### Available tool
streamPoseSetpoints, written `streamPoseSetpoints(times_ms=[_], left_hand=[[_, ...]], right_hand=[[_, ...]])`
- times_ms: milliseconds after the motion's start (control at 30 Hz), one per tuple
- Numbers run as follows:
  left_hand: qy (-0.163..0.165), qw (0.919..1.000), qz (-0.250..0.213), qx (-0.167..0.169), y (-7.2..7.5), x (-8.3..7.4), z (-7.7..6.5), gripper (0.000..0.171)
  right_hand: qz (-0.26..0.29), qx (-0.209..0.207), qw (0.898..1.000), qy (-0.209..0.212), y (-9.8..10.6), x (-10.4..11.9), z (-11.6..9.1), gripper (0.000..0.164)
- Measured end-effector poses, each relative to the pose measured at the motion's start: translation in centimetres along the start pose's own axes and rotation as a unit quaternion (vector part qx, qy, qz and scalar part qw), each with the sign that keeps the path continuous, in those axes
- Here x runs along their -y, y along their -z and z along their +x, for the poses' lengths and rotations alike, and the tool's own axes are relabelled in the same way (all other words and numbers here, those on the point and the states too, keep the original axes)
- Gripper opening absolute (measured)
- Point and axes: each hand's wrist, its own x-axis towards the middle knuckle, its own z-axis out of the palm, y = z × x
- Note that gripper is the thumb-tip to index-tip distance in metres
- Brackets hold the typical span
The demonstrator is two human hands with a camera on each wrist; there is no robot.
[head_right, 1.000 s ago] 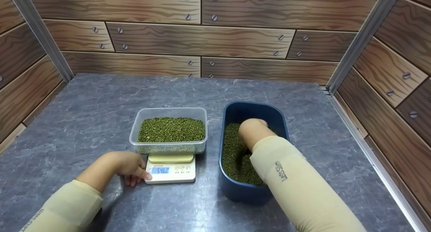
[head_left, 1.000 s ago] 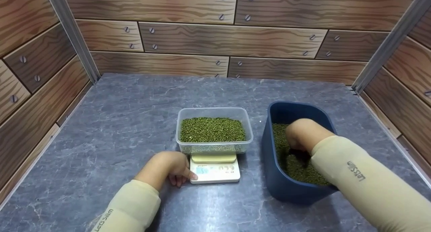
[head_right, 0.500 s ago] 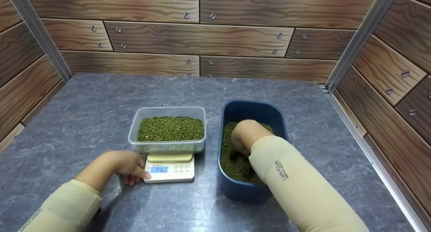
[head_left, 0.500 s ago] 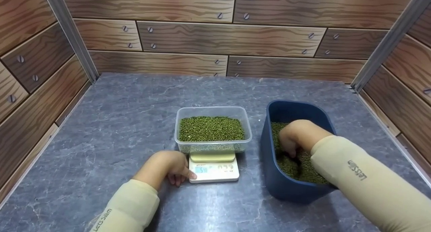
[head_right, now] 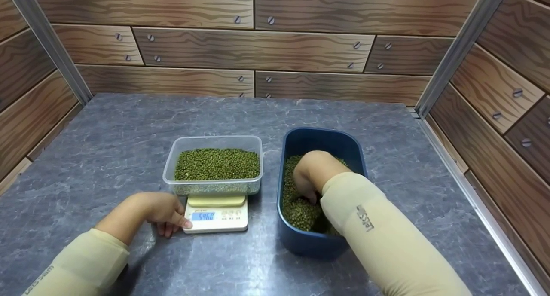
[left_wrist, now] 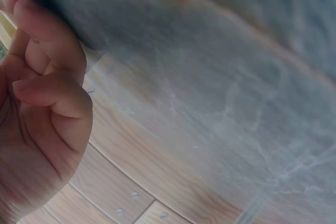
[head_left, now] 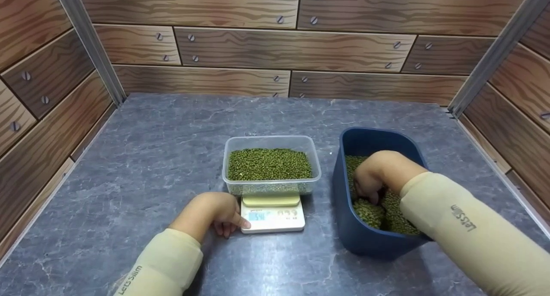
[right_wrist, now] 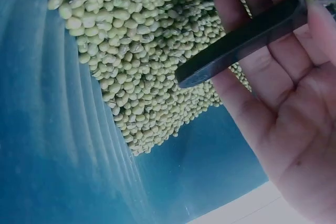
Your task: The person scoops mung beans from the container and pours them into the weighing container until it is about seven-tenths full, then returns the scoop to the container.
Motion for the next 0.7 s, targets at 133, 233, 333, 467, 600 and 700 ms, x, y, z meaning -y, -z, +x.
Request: streamPoseSetpoints(times_ms=[133, 233, 333, 467, 600, 700], left_hand=[[-0.001, 1.0, -0.004, -0.001, 0.0, 0.0, 0.0, 0.045], [-0.001, 1.0, -0.005, 0.0, 0.0, 0.0, 0.0, 0.045], [-0.002, 1.0, 0.0, 0.003, 0.0, 0.0, 0.0, 0.045], [-0.002, 1.0, -0.002, 0.004, 0.0, 0.0, 0.0, 0.045], [-0.004, 1.0, -0.004, 0.002, 0.0, 0.0, 0.0, 0.044], [-0.004, 1.0, 0.0, 0.003, 0.0, 0.0, 0.0, 0.045]], right_hand=[[0.008, 0.003, 0.999, 0.033, 0.1, -0.5, -0.4, 0.029], [0.023, -0.002, 0.999, 0.049, 0.3, -1.0, -0.8, 0.031], [0.042, -0.006, 0.997, 0.067, 0.6, -1.6, -1.2, 0.032], [0.072, -0.009, 0.993, 0.091, 0.9, -2.5, -1.7, 0.035], [0.111, -0.011, 0.989, 0.094, 1.0, -3.3, -2.3, 0.036], [0.15, -0.006, 0.986, 0.077, 1.1, -3.7, -2.7, 0.035]])
